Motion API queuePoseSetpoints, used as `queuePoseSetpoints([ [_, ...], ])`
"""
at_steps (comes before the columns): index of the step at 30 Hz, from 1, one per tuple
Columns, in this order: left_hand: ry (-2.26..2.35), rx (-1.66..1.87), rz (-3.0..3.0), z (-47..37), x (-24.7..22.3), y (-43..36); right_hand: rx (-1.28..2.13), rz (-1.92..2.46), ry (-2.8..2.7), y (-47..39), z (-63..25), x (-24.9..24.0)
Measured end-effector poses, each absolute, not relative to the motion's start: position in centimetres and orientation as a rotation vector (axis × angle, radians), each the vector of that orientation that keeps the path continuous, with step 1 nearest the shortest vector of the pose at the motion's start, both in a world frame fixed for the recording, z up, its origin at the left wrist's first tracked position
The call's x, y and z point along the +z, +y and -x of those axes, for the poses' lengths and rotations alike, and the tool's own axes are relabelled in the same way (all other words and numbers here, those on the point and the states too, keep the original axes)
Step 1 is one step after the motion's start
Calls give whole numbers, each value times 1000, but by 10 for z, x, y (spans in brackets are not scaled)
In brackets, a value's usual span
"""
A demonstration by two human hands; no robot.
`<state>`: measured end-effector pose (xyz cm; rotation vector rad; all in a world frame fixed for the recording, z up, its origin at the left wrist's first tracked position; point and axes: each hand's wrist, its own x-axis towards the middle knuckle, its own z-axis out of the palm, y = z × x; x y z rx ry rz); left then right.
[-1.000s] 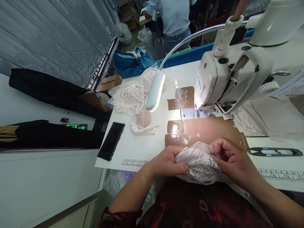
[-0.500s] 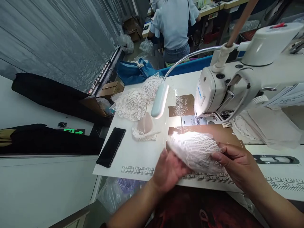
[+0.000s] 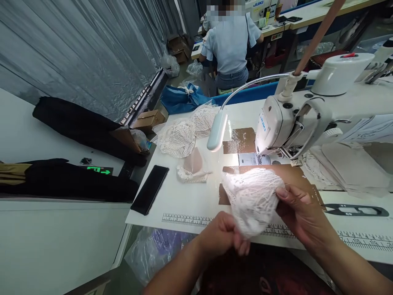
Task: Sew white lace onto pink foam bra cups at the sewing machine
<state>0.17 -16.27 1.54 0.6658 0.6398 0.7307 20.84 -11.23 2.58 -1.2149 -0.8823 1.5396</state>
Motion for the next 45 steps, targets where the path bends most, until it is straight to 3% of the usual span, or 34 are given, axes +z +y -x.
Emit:
queuePoseSetpoints([
  [3,591,696,-978,28,39,-162,1641,1174,-1124,-110,-213,31],
  [5,813,908,-1320,33,57,-154,1764,1102,-1401,-111,-212,35],
  [8,984,800,-1645,25,67,-139,1806,1055,-1670,-117,-209,41],
  [15,919,666,-1408,9,42,-135,1593,1086,-1664,-120,-209,38],
  [28,1015,603,-1617,4,59,-109,1375,1211,-1687,-111,-206,40],
  [41,939,571,-1509,-7,59,-104,1554,1245,-1671,-103,-218,40],
  [45,819,429,-1555,0,56,-102,1836,1151,-1406,-104,-221,44],
])
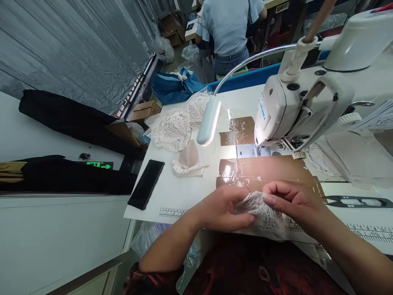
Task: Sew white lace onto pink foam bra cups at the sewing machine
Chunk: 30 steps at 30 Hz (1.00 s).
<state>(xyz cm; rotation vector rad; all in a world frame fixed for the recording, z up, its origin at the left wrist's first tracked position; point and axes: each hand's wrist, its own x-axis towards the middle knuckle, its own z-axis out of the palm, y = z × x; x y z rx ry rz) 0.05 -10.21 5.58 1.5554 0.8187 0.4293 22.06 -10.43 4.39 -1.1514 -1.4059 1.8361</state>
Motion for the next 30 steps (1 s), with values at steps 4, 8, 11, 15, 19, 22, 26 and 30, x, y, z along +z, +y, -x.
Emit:
queuePoseSetpoints([
  [4,873,329,-1571,16,45,-101,2045,1012,-1028,-110,-228,44],
  [8,1011,509,-1576,26,54,-101,2046,1076,-1113,-110,-233,52],
  [11,853,693,-1536,16,70,-100,1936,1107,-1402,-107,-233,59],
  [15,720,654,-1518,-8,76,-98,1694,1133,-1631,-107,-233,64],
  [19,738,604,-1346,-20,67,-100,1585,1177,-1677,-109,-237,63],
  [22,783,621,-1168,-27,57,-103,1603,1200,-1642,-107,-235,59],
  [26,867,689,-834,-33,46,-104,1672,1177,-1542,-97,-230,47],
  [30,1131,921,-787,-6,54,-96,1641,1210,-1489,-89,-244,35],
])
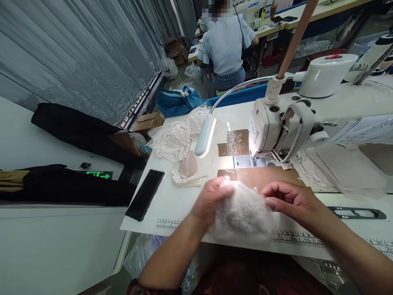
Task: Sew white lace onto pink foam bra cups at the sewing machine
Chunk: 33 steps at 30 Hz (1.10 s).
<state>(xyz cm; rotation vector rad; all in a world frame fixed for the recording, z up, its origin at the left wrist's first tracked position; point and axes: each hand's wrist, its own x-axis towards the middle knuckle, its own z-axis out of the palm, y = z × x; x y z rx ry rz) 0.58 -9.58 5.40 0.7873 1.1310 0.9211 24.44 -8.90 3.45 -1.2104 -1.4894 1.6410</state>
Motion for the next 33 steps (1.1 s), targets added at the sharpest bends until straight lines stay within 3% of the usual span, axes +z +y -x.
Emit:
queuePoseSetpoints([
  [4,1632,1198,-1453,24,72,-75,1471,1414,-1556,-85,-276,29],
  [8,1521,916,-2056,-12,49,-47,1295,1473,-1789,-71,-288,29],
  [13,1388,731,-2050,-76,6,-49,978,1500,-2094,-46,-271,21],
  [17,1345,629,-2163,-76,14,-66,762,1405,-2300,-46,-252,14],
  [24,1227,468,-2464,-42,20,-48,-94,1248,-2579,-60,-239,-2],
  [33,1026,569,-2740,-36,-4,-13,-242,1512,-2528,-54,-231,-4],
])
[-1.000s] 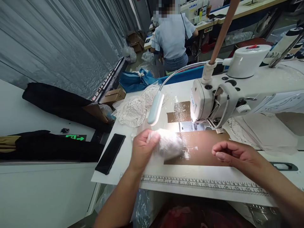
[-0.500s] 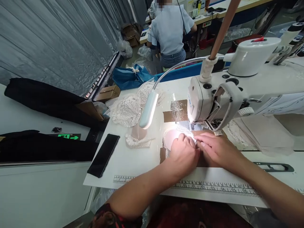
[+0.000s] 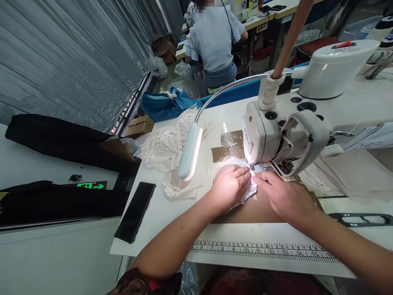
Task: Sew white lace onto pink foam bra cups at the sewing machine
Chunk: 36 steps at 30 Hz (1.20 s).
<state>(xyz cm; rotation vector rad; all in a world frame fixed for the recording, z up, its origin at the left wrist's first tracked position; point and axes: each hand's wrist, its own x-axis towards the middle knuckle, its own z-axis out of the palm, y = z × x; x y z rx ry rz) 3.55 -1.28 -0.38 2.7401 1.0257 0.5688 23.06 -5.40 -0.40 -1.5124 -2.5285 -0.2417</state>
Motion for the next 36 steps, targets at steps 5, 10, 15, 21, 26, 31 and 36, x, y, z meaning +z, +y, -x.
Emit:
queuePoseSetpoints([
  [5,956,558,-2811,-30,-4,-1,-318,1549,-2477,-53,-226,-6],
  [10,914,552,-2796,-28,-1,-1,-275,1469,-2494,-54,-230,-8],
  [15,928,559,-2785,-28,-3,3,-254,1496,-2521,-54,-232,-15],
  [21,1110,517,-2732,-27,-7,4,-215,1501,-2512,-53,-232,-17],
  [26,1238,438,-2777,-28,-12,-6,-208,1362,-2506,-55,-242,-28],
  [31,1452,258,-2766,-27,1,-21,-194,1347,-2465,-54,-248,-36],
  [36,1499,208,-2569,16,37,-52,-142,1281,-2441,-57,-244,-25],
])
